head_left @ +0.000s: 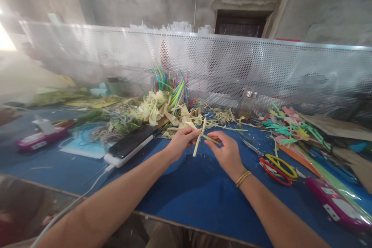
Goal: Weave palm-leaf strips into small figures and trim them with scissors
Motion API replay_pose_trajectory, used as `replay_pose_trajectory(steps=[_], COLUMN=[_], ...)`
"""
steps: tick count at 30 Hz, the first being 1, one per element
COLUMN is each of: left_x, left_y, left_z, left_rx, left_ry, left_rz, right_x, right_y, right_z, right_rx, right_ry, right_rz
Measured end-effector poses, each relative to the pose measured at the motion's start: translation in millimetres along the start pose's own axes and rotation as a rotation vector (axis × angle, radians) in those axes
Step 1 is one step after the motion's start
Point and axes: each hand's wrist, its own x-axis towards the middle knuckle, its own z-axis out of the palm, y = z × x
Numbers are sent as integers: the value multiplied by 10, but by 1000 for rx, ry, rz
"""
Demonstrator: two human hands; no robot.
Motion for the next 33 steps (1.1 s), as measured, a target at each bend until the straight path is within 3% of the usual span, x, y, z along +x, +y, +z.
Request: replay_pose_trajectory(steps=[3,9,15,22,27,33], left_x=[-26,-40,-41,-9,4,-9], left_y=[16,1,1,-7,-16,-9], left_z=[17,98,111,66,33,40], left_rx=[61,28,47,266,378,349], left_ry=[-25,-120,-24,118,28,-58], left_rz=[1,121,171,220,257,278], right_x=[-13,-28,-33,-3,11,26], right_y=[-50,-29,-80,-132,-137,-72], right_z=[-42,-10,2,-61,-83,-55], right_rx=[-257,-267,-324,-488,-437,-245], right_ry=[-15,38,-22,-82,-68,-33], right_rz=[-132,-30,-145,-218,-219,-109])
